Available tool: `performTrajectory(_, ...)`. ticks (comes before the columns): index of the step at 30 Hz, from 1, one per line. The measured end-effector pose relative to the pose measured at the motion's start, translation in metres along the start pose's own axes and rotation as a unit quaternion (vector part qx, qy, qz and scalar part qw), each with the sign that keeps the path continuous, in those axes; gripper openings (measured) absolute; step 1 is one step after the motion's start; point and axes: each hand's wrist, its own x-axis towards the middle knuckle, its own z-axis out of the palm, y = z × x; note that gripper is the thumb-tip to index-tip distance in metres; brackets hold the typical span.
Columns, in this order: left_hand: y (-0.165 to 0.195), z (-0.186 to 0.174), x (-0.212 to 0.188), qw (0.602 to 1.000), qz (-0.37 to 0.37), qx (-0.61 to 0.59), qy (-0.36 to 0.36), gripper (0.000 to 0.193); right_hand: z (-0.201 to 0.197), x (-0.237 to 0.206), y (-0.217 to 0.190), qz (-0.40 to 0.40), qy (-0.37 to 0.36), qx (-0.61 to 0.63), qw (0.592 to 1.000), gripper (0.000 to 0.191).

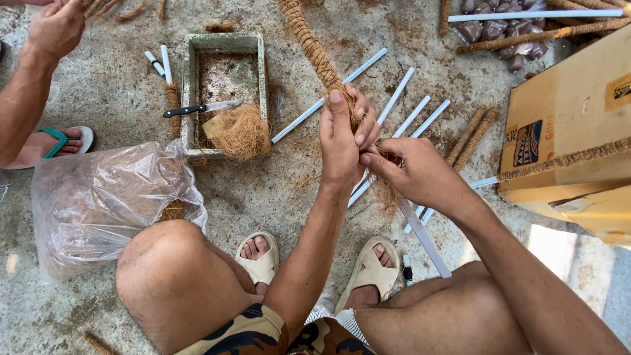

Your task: The person sits on the floor and assembles brooms by hand. They gather coconut coir, wrap it around white plastic rods, and secure the bristles with thin wire.

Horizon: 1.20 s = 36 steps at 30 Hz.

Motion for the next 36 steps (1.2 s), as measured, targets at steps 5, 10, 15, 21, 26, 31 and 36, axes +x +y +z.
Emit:
performTrajectory(5,0.008,-0.005,0.007,0.998,0.013,0.054,0.017,0.035,-0.003,-0.008,-0.006,-0.015,0.037,0.035,0.999,0.043)
performTrajectory(10,0.019,-0.012,0.017,0.992,0.047,0.1,0.069,0.038,-0.004,-0.019,-0.02,-0.101,0.193,-0.193,0.957,0.07)
performTrajectory(15,0.016,-0.012,0.018,0.998,0.01,0.034,0.045,0.033,0.001,-0.025,-0.039,-0.108,0.142,-0.235,0.956,0.037)
performTrajectory(21,0.016,-0.017,0.014,0.999,0.018,-0.024,0.014,0.035,0.001,-0.036,-0.053,-0.126,0.206,-0.225,0.944,0.016)
performTrajectory(26,0.017,-0.022,0.015,0.983,-0.042,0.051,0.169,0.039,-0.007,-0.042,-0.052,-0.142,0.168,-0.167,0.961,0.025)
performTrajectory(31,0.01,-0.023,0.012,0.991,-0.009,0.04,0.128,0.042,-0.009,-0.042,-0.047,-0.098,0.118,-0.214,0.965,0.027)
performTrajectory(36,0.008,-0.022,0.008,0.994,0.056,0.059,0.077,0.037,-0.005,-0.045,-0.041,-0.061,0.015,-0.104,0.993,0.034)
